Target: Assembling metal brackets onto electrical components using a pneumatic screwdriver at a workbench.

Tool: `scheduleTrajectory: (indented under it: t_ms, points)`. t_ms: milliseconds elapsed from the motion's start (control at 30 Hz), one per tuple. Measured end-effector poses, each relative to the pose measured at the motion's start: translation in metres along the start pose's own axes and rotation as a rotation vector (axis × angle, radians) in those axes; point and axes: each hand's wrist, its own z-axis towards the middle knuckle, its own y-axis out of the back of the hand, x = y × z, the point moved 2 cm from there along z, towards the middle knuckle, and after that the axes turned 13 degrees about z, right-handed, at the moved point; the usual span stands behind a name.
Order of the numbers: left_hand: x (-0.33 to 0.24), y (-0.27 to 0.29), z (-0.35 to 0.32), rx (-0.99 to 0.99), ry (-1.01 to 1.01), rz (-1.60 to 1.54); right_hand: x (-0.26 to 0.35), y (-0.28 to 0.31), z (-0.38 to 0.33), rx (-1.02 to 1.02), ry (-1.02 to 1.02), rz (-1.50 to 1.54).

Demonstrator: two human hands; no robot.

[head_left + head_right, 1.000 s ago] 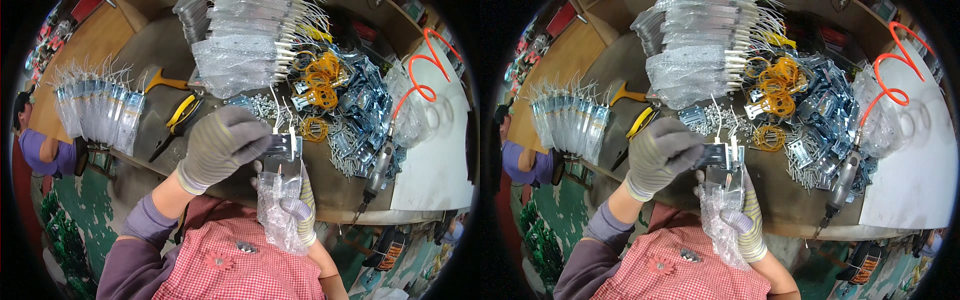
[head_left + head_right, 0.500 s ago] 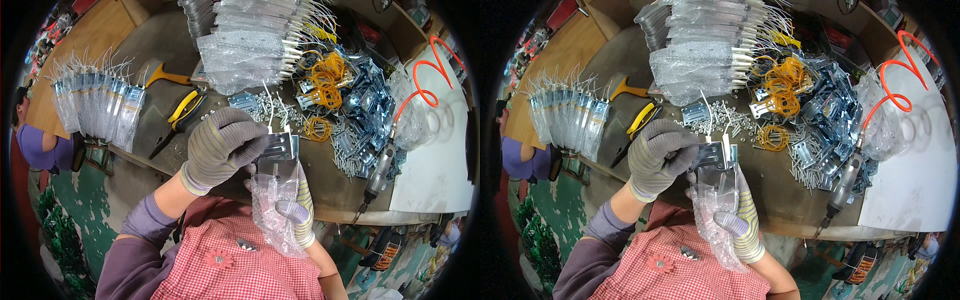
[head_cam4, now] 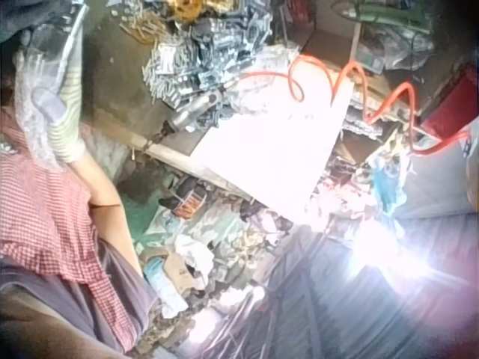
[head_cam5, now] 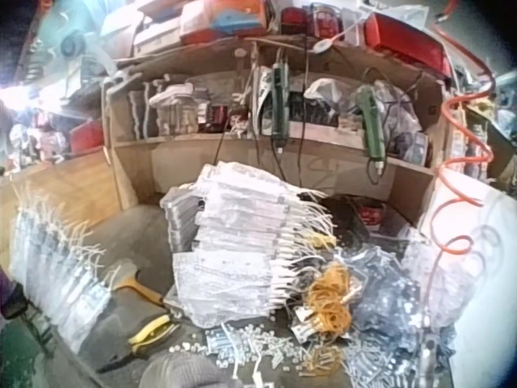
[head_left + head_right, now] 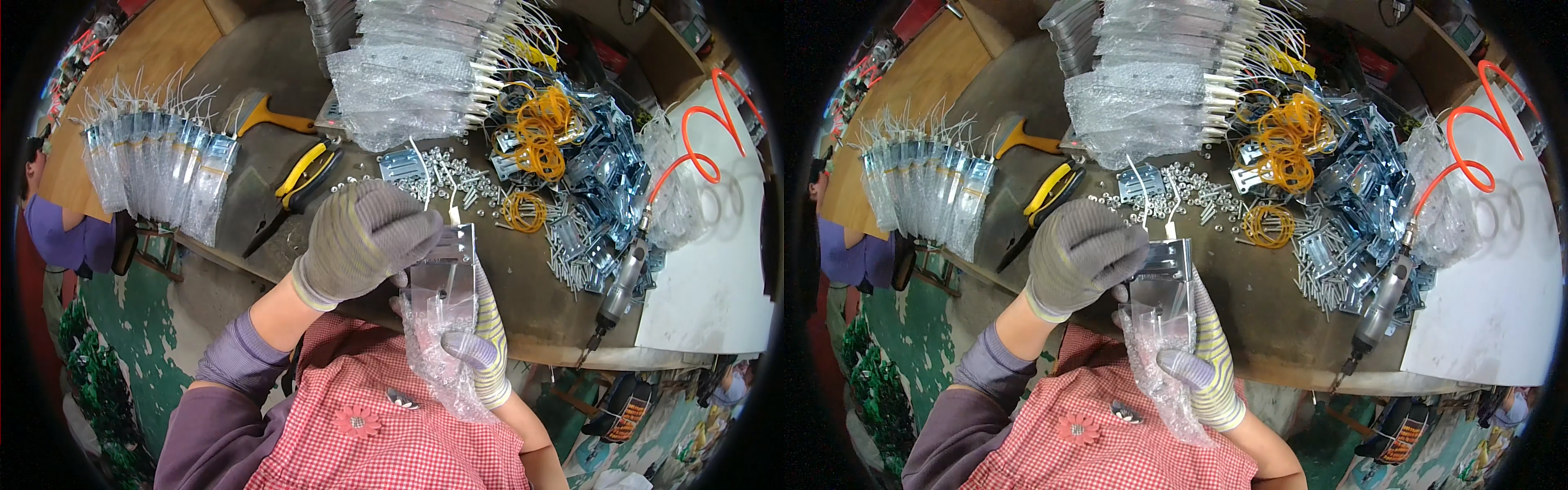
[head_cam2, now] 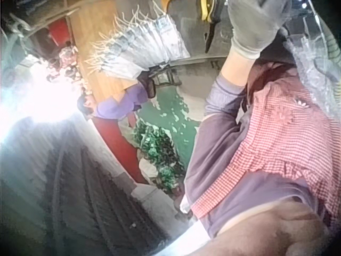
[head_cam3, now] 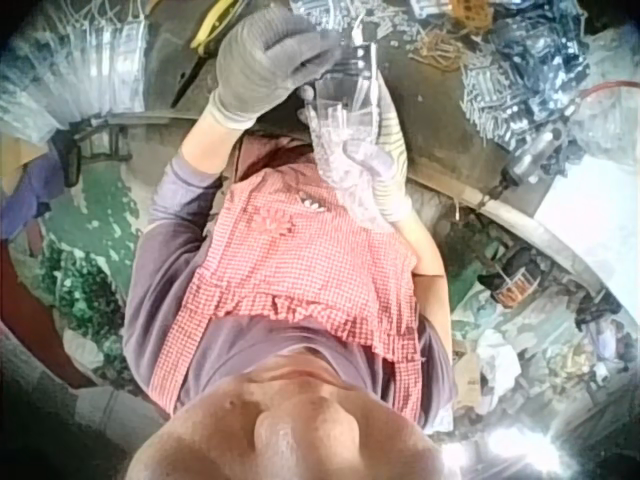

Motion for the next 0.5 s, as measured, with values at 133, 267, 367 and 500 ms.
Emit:
scheduleTrajectory:
  t_ms: [133, 267, 367, 500]
  points:
    - [0.006, 0.001, -0.002, 0.021, -0.029, 0.02, -0.001, -0.01, 0.004, 0.035, -0.004, 0.027]
    - [0.004, -0.003, -0.005, 0.003, 0.186, -0.051, -0.001, -0.009, 0.003, 0.028, -0.067, -0.02]
    - [-0.015, 0.002, -0.006, 0.094, 0.212, -0.06, -0.002, 0.0, -0.004, -0.04, 0.078, -0.236]
    - [-0.042, 0.001, -0.034, 0.302, 0.171, -0.164, -0.011, 0.005, -0.009, 0.06, 0.321, -1.003]
